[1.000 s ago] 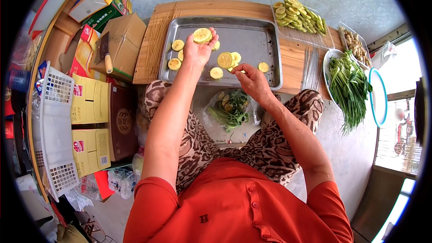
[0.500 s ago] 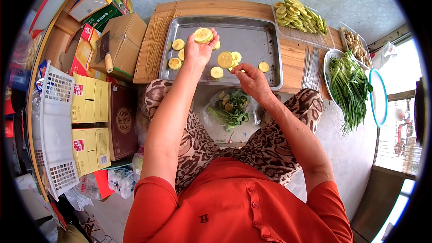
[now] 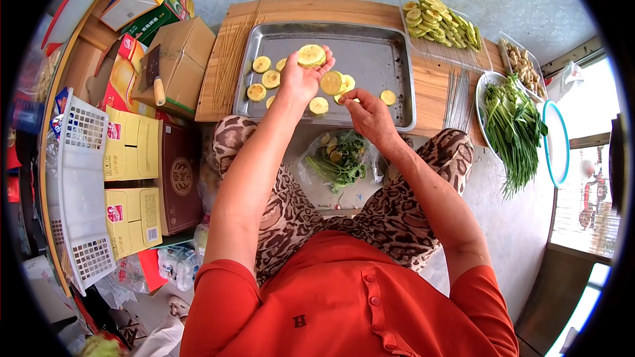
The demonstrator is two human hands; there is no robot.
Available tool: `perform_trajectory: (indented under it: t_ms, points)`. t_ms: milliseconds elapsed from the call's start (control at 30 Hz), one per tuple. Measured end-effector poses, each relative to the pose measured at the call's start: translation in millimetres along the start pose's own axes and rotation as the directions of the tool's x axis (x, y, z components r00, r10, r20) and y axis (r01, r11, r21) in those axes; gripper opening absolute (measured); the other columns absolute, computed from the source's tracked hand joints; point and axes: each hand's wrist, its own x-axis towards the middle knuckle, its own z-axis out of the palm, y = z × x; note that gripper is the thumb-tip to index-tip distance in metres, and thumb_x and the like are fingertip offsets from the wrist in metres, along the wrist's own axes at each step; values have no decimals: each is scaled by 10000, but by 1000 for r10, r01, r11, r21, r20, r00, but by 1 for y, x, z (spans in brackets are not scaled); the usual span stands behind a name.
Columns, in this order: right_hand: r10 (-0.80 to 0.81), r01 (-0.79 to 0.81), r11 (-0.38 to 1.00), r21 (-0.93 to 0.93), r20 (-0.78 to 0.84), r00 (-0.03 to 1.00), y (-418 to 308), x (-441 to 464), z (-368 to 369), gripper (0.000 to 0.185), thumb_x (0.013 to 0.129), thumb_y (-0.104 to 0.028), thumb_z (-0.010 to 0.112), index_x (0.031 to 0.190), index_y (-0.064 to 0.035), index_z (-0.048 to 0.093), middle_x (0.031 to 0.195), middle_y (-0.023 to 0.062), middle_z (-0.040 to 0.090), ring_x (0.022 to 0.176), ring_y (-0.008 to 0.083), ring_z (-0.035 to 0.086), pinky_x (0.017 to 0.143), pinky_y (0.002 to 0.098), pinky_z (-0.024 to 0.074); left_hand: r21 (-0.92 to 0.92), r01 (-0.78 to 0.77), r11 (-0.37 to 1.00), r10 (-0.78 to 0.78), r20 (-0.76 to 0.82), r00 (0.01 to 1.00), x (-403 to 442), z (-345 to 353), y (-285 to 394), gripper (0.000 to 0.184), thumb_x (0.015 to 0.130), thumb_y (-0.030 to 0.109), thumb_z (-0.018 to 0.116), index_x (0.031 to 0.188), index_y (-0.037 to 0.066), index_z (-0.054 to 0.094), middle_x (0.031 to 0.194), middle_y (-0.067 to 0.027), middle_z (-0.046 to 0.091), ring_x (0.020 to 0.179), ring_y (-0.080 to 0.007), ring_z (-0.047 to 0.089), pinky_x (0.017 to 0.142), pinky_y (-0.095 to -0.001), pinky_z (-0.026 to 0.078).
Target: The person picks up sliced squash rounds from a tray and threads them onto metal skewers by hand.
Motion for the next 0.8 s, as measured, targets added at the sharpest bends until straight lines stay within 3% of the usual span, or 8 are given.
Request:
perform_trajectory:
  t_ms: [267, 633, 800]
  points:
    - [6, -6, 1000, 1, -9, 1000, -5, 1, 4, 155, 925, -127, 490, 949, 0, 577, 594, -75, 404, 498, 13, 330, 435, 201, 263, 32, 23, 999, -23, -15, 1000, -7, 7, -5, 485, 961, 290, 209, 1064, -78, 508, 1032, -199, 596, 954, -310, 581, 904, -440, 460]
    - [48, -53, 982, 181, 32, 998, -5, 4, 2, 176, 944, -134, 472, 947, 3, 582, 544, -69, 399, 440, 26, 353, 409, 199, 288, 73, 8, 997, -8, -2, 1000, -8, 6, -7, 460, 952, 258, 213, 1079, -76, 503, 1037, -187, 596, 958, -303, 584, 876, -427, 474]
    - [54, -57, 983, 175, 21, 998, -5, 6, 1, 182, 943, -140, 481, 932, 4, 592, 535, -62, 413, 431, 30, 363, 406, 201, 297, 48, 12, 999, -13, 2, 1000, -14, 12, -7, 456, 946, 252, 217, 1073, -76, 507, 1032, -183, 591, 953, -297, 584, 870, -431, 481]
